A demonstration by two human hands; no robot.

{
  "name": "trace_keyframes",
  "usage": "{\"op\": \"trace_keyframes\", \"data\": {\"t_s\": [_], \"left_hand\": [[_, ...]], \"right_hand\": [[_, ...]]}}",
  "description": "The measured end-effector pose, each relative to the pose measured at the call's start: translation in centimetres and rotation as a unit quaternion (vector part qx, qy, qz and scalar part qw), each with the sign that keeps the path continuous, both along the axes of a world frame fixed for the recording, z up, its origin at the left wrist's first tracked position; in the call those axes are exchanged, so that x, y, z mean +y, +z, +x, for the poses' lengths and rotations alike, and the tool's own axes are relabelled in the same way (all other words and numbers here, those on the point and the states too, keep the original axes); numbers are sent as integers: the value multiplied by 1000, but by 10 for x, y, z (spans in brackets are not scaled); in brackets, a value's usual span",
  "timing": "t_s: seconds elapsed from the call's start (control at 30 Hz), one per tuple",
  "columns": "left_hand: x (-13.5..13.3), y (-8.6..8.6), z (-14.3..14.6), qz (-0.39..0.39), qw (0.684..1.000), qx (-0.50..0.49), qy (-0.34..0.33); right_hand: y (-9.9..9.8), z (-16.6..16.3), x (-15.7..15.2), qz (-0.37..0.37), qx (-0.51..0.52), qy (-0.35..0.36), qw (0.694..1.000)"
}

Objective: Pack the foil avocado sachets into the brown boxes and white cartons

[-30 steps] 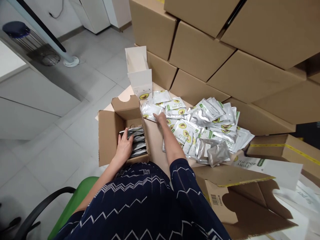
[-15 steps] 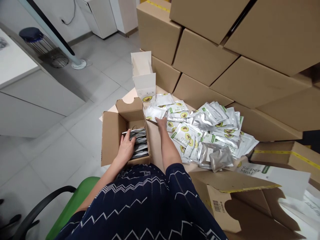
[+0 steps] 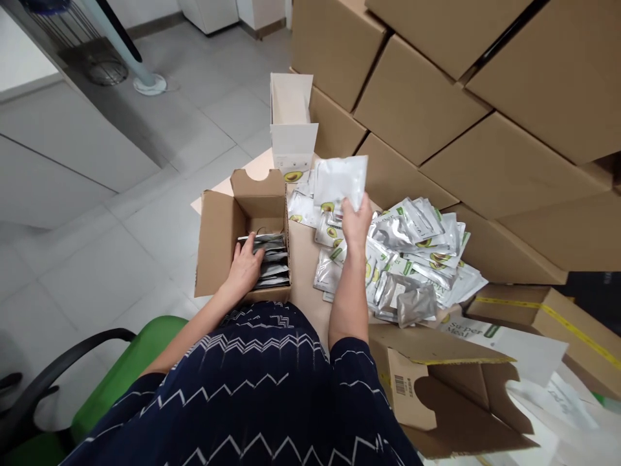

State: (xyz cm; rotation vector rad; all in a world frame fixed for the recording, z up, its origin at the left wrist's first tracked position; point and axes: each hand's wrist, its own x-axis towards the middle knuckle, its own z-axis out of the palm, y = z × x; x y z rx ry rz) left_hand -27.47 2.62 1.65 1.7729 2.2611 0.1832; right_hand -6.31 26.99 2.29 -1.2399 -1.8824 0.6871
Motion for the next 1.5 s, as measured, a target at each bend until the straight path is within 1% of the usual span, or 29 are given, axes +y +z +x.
{"op": "trace_keyframes", "data": {"t_s": [0.07,0.13,0.2,0.27,0.33,0.37,0.4,0.47,0.53,0.57,0.6,0.67,0.8,0.9,0.97,1.03,1.13,1.23,1.3,1.37,1.4,1.47,1.5], "left_hand": [[-1,0,0,-1,1000,8,-3],[-2,-1,0,0,1000,15,-7],[-2,-2,0,2,1000,23,-7],[-2,-2,0,2,999,33,-7],[-1,-1,0,0,999,43,-10],[-1,-1,0,-2,999,46,-10],[0,-1,-1,-3,999,48,-10],[0,0,0,-5,999,50,-9],[0,1,0,-8,999,52,-10],[0,1,0,-10,998,54,-11],[1,2,1,-11,998,55,-13],[1,2,1,-17,998,57,-12],[1,5,1,-20,999,37,2],[0,7,1,-12,1000,17,9],[0,8,2,-9,1000,11,16],[1,9,3,-9,999,9,29],[3,10,4,-12,999,5,44],[5,9,4,-12,999,7,41],[7,8,4,-12,999,17,34],[8,7,4,-13,999,30,28],[9,6,4,-15,999,34,26],[9,6,3,-18,999,40,24],[9,5,3,-20,999,41,23]], "right_hand": [[26,-5,-9,34,40,-11,999],[49,-16,-23,61,65,3,996],[68,-30,-38,83,66,48,993],[85,-47,-53,93,40,121,988],[99,-66,-68,89,-17,218,972],[105,-75,-74,84,-61,269,958],[110,-85,-80,78,-116,311,940],[117,-105,-88,65,-251,356,898],[118,-125,-92,56,-380,363,849],[116,-135,-93,53,-430,366,824],[113,-144,-92,49,-466,376,800],[103,-162,-87,36,-504,409,760],[75,-192,-75,-24,-539,461,704],[55,-206,-71,-75,-579,455,672],[47,-211,-72,-96,-596,434,669],[43,-212,-74,-95,-601,424,671],[45,-211,-80,-75,-602,446,658],[50,-211,-84,-68,-607,463,642],[53,-212,-86,-66,-604,463,645],[57,-212,-88,-70,-588,456,664],[61,-210,-88,-73,-575,451,679],[69,-203,-87,-75,-522,459,715],[74,-196,-84,-76,-469,474,741]]}}
